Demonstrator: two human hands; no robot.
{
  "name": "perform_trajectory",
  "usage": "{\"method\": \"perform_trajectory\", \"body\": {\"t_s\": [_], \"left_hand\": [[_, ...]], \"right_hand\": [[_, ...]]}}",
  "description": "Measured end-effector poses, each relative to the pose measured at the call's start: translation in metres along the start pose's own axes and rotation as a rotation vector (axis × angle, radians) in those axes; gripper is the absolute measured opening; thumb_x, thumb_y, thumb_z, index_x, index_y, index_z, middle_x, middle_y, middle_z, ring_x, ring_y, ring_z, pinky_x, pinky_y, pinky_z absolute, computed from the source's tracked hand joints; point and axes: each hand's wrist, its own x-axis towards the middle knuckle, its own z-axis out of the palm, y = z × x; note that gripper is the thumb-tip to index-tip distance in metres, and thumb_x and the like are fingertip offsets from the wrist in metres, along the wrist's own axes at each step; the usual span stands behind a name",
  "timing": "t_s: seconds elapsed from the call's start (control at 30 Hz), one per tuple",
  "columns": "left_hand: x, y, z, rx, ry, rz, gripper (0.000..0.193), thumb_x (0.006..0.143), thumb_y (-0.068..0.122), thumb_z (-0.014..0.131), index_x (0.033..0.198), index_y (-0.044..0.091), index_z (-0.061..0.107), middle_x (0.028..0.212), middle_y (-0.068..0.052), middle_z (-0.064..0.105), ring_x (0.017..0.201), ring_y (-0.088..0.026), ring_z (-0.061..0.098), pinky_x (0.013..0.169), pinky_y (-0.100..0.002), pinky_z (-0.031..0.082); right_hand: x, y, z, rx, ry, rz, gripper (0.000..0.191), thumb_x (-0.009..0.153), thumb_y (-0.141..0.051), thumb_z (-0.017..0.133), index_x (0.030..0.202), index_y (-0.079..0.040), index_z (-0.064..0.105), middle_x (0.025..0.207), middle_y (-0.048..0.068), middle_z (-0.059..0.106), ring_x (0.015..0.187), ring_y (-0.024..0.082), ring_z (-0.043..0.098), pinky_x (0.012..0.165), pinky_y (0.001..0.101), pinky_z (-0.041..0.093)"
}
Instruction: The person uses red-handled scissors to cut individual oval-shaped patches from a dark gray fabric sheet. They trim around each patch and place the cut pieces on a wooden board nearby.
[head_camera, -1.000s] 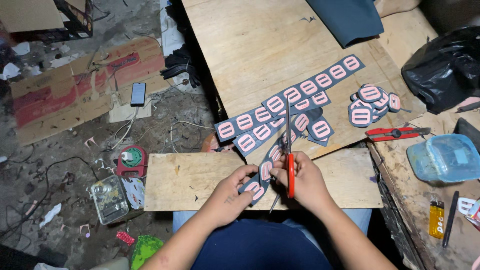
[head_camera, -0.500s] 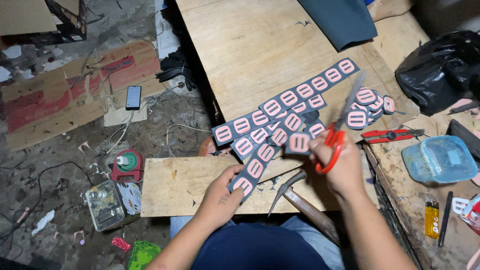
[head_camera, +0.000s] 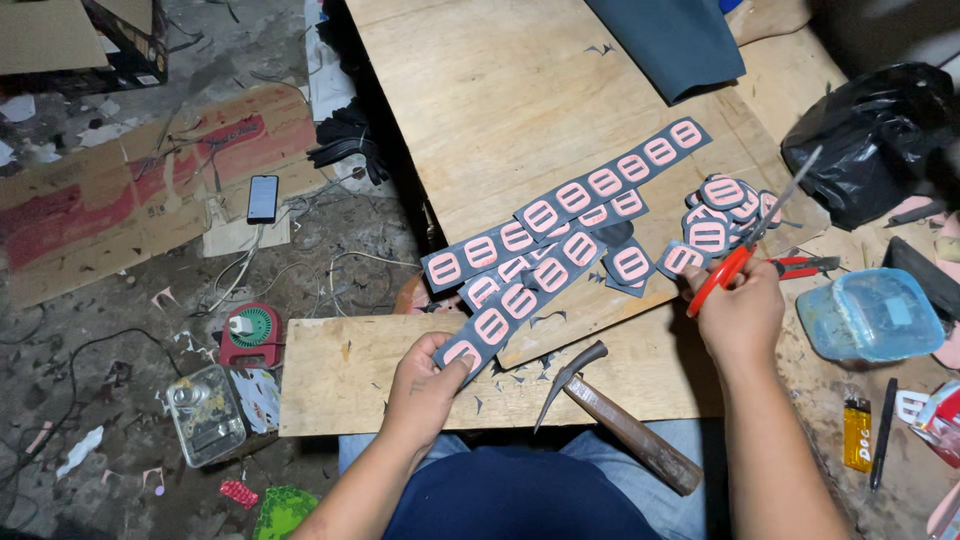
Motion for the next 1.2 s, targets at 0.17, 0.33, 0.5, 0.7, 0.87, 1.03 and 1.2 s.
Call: {"method": "perform_trajectory", "body": {"t_s": [0.17,0.33,0.5,0.7,0.87,1.03,1.2], "left_hand": [[0.005,0.005,-0.009,-0.116,0.059,0.006,0.027,0.088,0.002,0.063,0.114,0.001,0.059,0.104,-0.011,0.075,0.092,-0.013,0.071,0.085,-0.026,0.055],[0.012,0.004,-0.017,-0.191,0.038,-0.044,0.024,0.091,0.003,0.064,0.114,-0.002,0.061,0.104,-0.013,0.075,0.089,-0.015,0.07,0.08,-0.028,0.055],[0.013,0.005,-0.02,-0.256,0.038,-0.084,0.022,0.091,0.003,0.064,0.112,-0.002,0.061,0.103,-0.012,0.074,0.087,-0.015,0.071,0.078,-0.029,0.057],[0.006,0.005,-0.018,-0.293,0.012,-0.109,0.02,0.09,0.002,0.066,0.109,-0.003,0.061,0.101,-0.012,0.074,0.085,-0.015,0.071,0.077,-0.028,0.058],[0.0,0.006,-0.018,-0.226,0.025,-0.181,0.023,0.091,0.006,0.068,0.111,-0.003,0.062,0.1,-0.011,0.074,0.083,-0.013,0.071,0.075,-0.026,0.058],[-0.002,0.007,-0.021,-0.234,0.011,-0.185,0.024,0.092,0.007,0.069,0.113,-0.004,0.063,0.1,-0.011,0.075,0.082,-0.013,0.07,0.073,-0.027,0.057],[-0.002,0.006,-0.022,-0.3,-0.004,-0.21,0.024,0.091,0.006,0.068,0.112,-0.004,0.063,0.1,-0.011,0.075,0.082,-0.014,0.071,0.074,-0.028,0.058]], "right_hand": [[-0.013,0.0,-0.018,-0.152,-0.05,-0.069,0.039,0.096,-0.027,0.079,0.118,0.0,0.064,0.09,0.01,0.069,0.078,0.021,0.067,0.07,0.0347,0.048],[-0.057,-0.009,-0.024,0.394,-0.869,0.238,0.039,0.089,-0.032,0.066,0.115,-0.004,0.065,0.064,0.007,0.063,0.052,0.015,0.056,0.049,0.029,0.043],[-0.11,-0.03,-0.022,0.285,-1.462,0.231,0.045,0.093,-0.047,0.057,0.112,-0.007,0.062,0.074,0.003,0.062,0.056,0.014,0.064,0.053,0.0266,0.055],[-0.122,-0.059,-0.005,0.107,-1.484,0.33,0.052,0.093,-0.052,0.059,0.093,0.0,0.061,0.072,0.007,0.062,0.055,0.016,0.065,0.049,0.0298,0.055],[-0.126,-0.072,0.014,-0.025,-1.424,0.302,0.048,0.09,-0.052,0.06,0.089,-0.004,0.065,0.068,0.008,0.061,0.051,0.018,0.062,0.048,0.0295,0.05],[-0.129,-0.069,0.026,-0.026,-1.326,-0.145,0.054,0.095,-0.053,0.065,0.079,-0.002,0.067,0.068,0.007,0.061,0.058,0.013,0.06,0.054,0.0284,0.05],[-0.13,-0.068,0.029,-0.004,-1.386,0.115,0.05,0.091,-0.051,0.064,0.08,-0.002,0.064,0.069,0.007,0.059,0.052,0.015,0.061,0.051,0.0308,0.051]]}}
